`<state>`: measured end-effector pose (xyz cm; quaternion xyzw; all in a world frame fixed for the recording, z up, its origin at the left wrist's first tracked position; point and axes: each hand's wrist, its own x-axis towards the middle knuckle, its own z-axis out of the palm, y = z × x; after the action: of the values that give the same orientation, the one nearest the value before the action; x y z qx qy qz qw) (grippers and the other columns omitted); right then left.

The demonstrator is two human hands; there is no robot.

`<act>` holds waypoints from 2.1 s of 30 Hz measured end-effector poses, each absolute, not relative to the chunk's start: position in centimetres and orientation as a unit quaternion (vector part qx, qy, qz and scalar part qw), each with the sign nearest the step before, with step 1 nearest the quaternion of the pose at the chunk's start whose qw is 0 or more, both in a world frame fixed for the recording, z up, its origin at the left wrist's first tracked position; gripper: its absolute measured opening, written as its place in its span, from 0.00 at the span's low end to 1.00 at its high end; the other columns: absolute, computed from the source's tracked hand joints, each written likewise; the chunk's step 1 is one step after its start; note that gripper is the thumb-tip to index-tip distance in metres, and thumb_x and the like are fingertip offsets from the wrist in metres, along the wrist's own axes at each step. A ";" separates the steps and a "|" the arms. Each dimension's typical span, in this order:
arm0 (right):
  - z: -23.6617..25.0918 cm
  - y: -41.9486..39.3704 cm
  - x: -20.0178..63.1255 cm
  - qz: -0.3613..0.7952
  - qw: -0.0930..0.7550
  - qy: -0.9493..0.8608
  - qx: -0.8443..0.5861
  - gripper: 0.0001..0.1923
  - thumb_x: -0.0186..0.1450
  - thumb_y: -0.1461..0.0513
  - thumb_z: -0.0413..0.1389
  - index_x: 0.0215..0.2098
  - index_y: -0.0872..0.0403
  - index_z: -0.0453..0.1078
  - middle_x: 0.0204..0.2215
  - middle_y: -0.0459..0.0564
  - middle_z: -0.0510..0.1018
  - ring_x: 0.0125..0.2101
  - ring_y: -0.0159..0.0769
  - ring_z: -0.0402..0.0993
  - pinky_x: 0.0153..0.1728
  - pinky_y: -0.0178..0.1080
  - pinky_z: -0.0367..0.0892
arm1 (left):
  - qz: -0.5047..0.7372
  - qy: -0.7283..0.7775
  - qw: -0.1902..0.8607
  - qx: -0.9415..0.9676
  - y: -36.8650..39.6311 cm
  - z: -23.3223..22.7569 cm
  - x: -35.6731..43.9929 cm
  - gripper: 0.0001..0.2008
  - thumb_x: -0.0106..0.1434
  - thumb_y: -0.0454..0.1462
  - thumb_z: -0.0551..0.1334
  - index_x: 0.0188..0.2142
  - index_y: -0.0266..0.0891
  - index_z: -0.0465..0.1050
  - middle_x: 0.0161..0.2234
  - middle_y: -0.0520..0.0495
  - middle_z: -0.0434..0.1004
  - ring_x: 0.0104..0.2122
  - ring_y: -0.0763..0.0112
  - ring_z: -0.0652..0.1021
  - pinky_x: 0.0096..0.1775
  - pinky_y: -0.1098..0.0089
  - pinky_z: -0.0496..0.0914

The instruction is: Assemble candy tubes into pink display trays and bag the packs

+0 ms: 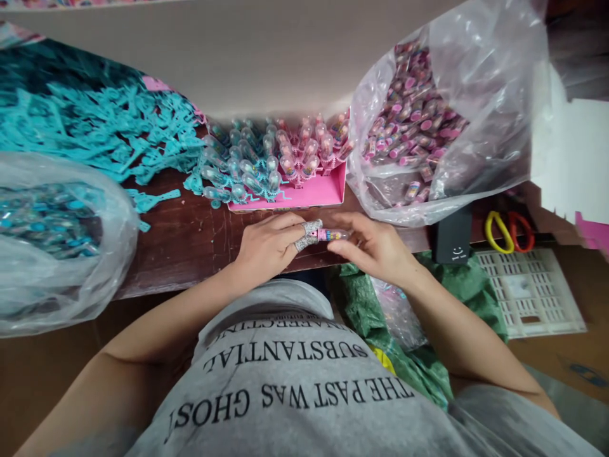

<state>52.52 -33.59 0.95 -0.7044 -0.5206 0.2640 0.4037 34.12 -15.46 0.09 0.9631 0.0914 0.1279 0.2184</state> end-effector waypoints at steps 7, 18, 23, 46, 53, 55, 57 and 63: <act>0.6 -33.3 51.7 0.344 0.416 -0.446 -0.714 0.31 0.76 0.38 0.49 0.32 0.52 0.75 0.20 0.45 0.79 0.18 0.30 0.71 0.24 0.36 0.65 | 0.129 0.093 0.202 0.966 -15.4 0.4 34.0 0.15 0.74 0.34 0.57 0.48 0.45 0.85 0.49 0.46 0.86 0.45 0.63 0.82 0.48 0.66 0.74; -2.7 -30.8 61.8 0.043 0.185 -0.437 -0.879 0.16 0.75 0.53 0.53 0.49 0.48 0.81 0.50 0.57 0.84 0.51 0.53 0.79 0.45 0.48 0.73 | 0.047 0.236 0.522 0.818 -15.4 -0.2 34.3 0.17 0.70 0.48 0.66 0.51 0.40 0.79 0.44 0.46 0.85 0.43 0.64 0.80 0.47 0.67 0.74; -2.9 -29.5 62.1 0.059 0.116 -0.482 -0.866 0.18 0.74 0.59 0.52 0.56 0.51 0.78 0.52 0.63 0.82 0.53 0.59 0.77 0.44 0.52 0.74 | 0.060 0.270 0.638 0.719 -16.4 -1.1 35.6 0.16 0.62 0.46 0.73 0.43 0.38 0.81 0.43 0.46 0.85 0.41 0.67 0.80 0.49 0.65 0.75; -1.4 -32.6 51.3 0.346 0.554 -0.407 -0.639 0.20 0.71 0.44 0.62 0.44 0.50 0.75 0.37 0.50 0.85 0.33 0.36 0.83 0.32 0.38 0.78 | 0.130 0.233 0.563 0.783 -16.1 -0.2 34.6 0.11 0.66 0.43 0.70 0.44 0.40 0.84 0.42 0.47 0.88 0.40 0.66 0.82 0.46 0.67 0.75; 1.1 -32.6 55.2 0.214 0.397 -0.709 -0.543 0.32 0.71 0.55 0.66 0.71 0.39 0.66 0.73 0.54 0.64 0.70 0.48 0.66 0.64 0.51 0.73 | -0.168 0.184 0.737 0.628 -15.7 0.6 35.2 0.13 0.71 0.43 0.62 0.41 0.38 0.84 0.30 0.47 0.84 0.19 0.77 0.70 0.21 0.75 0.61; 2.3 -32.4 56.2 0.201 0.389 -0.734 -0.519 0.22 0.73 0.56 0.64 0.64 0.41 0.74 0.66 0.53 0.71 0.64 0.44 0.73 0.59 0.48 0.77 | -0.145 0.135 0.653 0.731 -15.6 1.3 34.8 0.14 0.73 0.45 0.63 0.45 0.39 0.84 0.34 0.46 0.86 0.26 0.71 0.79 0.27 0.72 0.71; 3.4 -32.1 57.3 0.148 0.402 -0.708 -0.562 0.17 0.71 0.56 0.66 0.57 0.43 0.79 0.57 0.52 0.78 0.55 0.43 0.78 0.54 0.47 0.79 | -0.017 0.112 0.478 0.871 -15.0 2.2 34.4 0.15 0.71 0.47 0.67 0.48 0.40 0.83 0.40 0.43 0.87 0.38 0.63 0.84 0.40 0.64 0.78; 3.0 -29.4 59.3 -0.060 0.318 -0.511 -0.796 0.14 0.70 0.50 0.65 0.45 0.51 0.79 0.49 0.59 0.78 0.48 0.51 0.77 0.43 0.52 0.78 | 0.242 0.100 0.068 0.963 -10.5 3.6 37.0 0.07 0.73 0.35 0.64 0.48 0.42 0.80 0.60 0.44 0.82 0.61 0.53 0.78 0.60 0.53 0.71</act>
<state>59.31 -29.44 2.99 -0.7959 -0.5114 -0.0603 0.3184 37.00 -10.46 3.61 0.9627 0.1000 0.2418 0.0684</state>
